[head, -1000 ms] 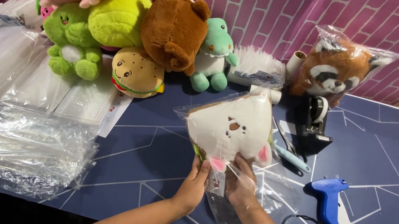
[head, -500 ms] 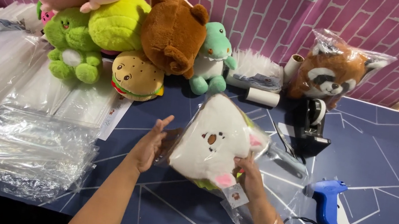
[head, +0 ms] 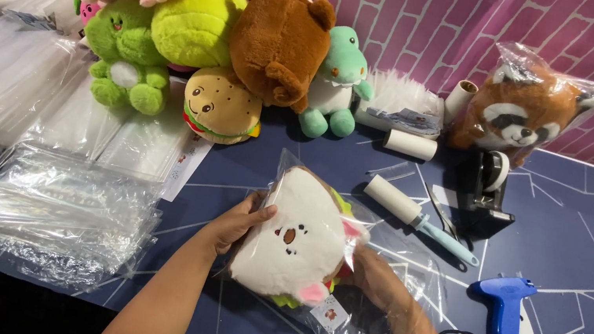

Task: The person cleans a plush taco toy with a lint roller and places it inside a clear plastic bag.

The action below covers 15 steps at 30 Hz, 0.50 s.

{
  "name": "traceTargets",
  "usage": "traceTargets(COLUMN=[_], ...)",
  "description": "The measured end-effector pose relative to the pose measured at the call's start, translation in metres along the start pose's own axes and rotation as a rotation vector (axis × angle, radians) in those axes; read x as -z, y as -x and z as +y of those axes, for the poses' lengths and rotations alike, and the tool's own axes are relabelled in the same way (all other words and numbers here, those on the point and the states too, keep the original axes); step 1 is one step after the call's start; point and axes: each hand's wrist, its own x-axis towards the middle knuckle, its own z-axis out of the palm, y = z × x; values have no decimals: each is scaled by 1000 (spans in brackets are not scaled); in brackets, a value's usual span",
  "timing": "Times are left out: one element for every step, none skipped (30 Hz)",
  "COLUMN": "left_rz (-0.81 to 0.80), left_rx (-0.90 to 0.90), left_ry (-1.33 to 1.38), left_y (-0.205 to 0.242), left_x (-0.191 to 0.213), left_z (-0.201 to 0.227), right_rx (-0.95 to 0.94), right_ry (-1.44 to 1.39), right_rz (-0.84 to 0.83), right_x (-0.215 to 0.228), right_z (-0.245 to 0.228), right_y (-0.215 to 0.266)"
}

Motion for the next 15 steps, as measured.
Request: traceTargets(left_rz=[1, 27, 52, 53, 63, 71, 71, 102, 134, 133, 161, 190, 191, 193, 196], left_rx=[3, -1, -5, -2, 2, 7, 11, 7, 4, 5, -7, -21, -21, -23, -24], left_ry=[2, -4, -10, -9, 44, 95, 96, 108, 120, 120, 130, 141, 140, 151, 162], left_y=[4, 7, 11, 12, 12, 13, 12, 12, 11, 10, 10, 9, 11, 12, 13], left_x=[-2, -3, -5, -8, -10, -13, -12, -12, -11, -9, -8, -6, -7, -9, -10], left_z=[3, 6, 9, 11, 14, 17, 19, 22, 24, 24, 24, 24, 25, 27, 29], right_rx=[-3, -36, -68, -71, -68, -65, -67, -71, -75, -76, 25, 127, 128, 179, 231], right_ry=[0, 157, 314, 314, 303, 290, 289, 336, 384, 382, 364, 345, 344, 252, 159], right_rz=[-1, 23, 47, 46, -27, -100, -99, -202, -305, -305, -336, -369, -369, -389, -409], right_x=[-5, -9, -14, -1, 13, 26, 28, 30, 32, 36, 40, 43, 42, 40, 39], right_z=[-4, -9, -14, -3, 8, 19, 18, 16, 14, 21, 29, 36, 36, 36, 36], right_y=[4, 7, 10, 4, -3, -9, -9, -8, -8, -12, -15, -18, -19, -20, -20])
